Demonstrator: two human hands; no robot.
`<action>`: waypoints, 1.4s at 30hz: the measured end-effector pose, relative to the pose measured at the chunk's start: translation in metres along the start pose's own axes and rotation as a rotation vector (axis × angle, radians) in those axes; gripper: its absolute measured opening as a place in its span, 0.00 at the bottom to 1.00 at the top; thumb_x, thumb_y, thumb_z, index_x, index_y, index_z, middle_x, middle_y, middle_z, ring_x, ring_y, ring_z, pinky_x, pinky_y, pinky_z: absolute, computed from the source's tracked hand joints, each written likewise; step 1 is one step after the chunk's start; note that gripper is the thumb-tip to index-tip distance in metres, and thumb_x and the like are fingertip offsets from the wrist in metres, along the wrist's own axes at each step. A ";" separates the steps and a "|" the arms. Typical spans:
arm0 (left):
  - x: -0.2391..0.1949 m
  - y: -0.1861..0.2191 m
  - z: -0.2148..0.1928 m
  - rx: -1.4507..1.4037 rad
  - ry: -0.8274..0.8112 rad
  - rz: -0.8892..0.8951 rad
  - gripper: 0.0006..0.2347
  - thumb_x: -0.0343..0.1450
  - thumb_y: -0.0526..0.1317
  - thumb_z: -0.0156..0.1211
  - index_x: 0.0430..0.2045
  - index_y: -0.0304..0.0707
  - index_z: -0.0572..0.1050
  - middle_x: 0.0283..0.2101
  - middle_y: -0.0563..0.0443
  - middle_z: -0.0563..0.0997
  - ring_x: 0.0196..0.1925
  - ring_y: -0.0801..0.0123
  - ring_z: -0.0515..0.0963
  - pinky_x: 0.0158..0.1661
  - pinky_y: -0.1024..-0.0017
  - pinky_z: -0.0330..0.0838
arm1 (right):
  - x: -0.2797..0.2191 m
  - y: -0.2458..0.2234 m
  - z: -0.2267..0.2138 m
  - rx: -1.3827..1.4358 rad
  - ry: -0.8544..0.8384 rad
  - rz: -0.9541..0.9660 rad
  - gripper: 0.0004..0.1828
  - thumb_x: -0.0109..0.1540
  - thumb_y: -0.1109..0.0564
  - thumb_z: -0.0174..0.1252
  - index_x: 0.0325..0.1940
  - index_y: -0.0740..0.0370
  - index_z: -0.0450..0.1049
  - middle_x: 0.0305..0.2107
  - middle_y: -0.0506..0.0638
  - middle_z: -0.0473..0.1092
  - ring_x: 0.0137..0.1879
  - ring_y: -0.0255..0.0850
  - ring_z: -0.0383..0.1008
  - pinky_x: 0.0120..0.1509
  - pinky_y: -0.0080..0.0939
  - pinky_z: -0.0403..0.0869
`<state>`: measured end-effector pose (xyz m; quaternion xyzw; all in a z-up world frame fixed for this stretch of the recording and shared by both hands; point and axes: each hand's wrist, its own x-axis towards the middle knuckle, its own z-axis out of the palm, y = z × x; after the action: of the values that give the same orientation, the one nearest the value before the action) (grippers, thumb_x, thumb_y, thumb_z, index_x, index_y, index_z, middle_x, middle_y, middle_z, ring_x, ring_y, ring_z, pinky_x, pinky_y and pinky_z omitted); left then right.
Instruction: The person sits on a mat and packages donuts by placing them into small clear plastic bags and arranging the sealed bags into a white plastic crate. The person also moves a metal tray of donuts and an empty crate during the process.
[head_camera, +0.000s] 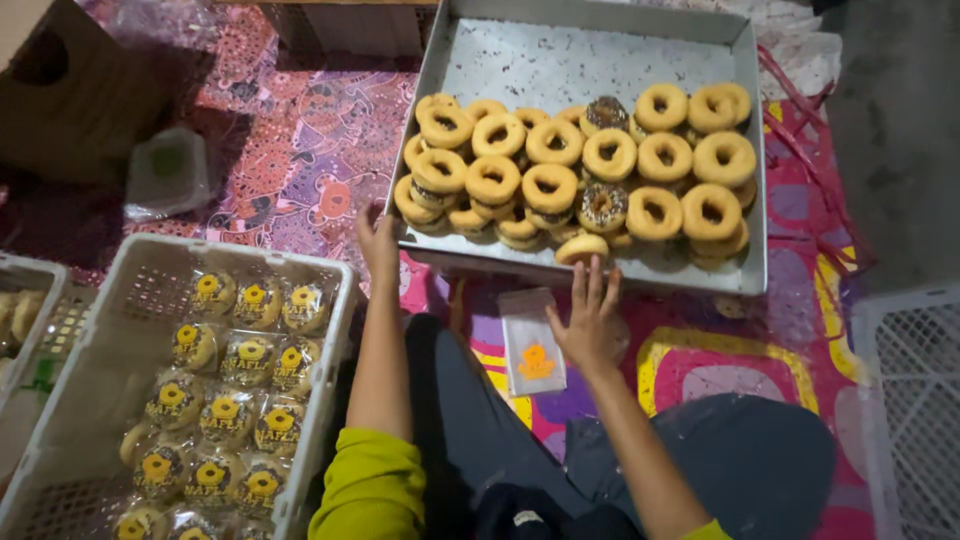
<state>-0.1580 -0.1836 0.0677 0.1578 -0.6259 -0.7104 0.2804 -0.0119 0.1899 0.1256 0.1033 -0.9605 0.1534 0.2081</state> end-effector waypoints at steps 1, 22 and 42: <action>-0.003 -0.007 0.002 0.106 -0.024 -0.015 0.18 0.71 0.34 0.55 0.56 0.28 0.71 0.53 0.40 0.76 0.52 0.64 0.75 0.50 0.70 0.73 | 0.004 0.004 -0.005 0.003 -0.040 -0.003 0.54 0.60 0.41 0.64 0.80 0.63 0.46 0.78 0.62 0.38 0.81 0.70 0.31 0.82 0.68 0.47; -0.038 0.027 0.004 0.248 -0.148 -0.011 0.17 0.67 0.32 0.46 0.45 0.27 0.79 0.29 0.48 0.76 0.31 0.68 0.72 0.34 0.67 0.68 | 0.026 -0.008 -0.073 -0.001 0.019 0.049 0.36 0.57 0.45 0.71 0.66 0.55 0.68 0.63 0.53 0.64 0.73 0.57 0.56 0.69 0.69 0.58; -0.243 -0.015 0.068 1.710 -1.177 -0.169 0.46 0.64 0.63 0.64 0.76 0.56 0.45 0.79 0.48 0.46 0.80 0.47 0.36 0.63 0.27 0.13 | -0.010 -0.008 0.108 0.077 -0.765 -0.072 0.13 0.60 0.47 0.56 0.38 0.57 0.80 0.37 0.61 0.78 0.46 0.59 0.79 0.52 0.59 0.76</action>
<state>-0.0073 0.0166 0.0340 -0.0244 -0.9452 -0.0119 -0.3254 -0.0407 0.1469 0.0297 0.1943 -0.9581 0.1322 -0.1638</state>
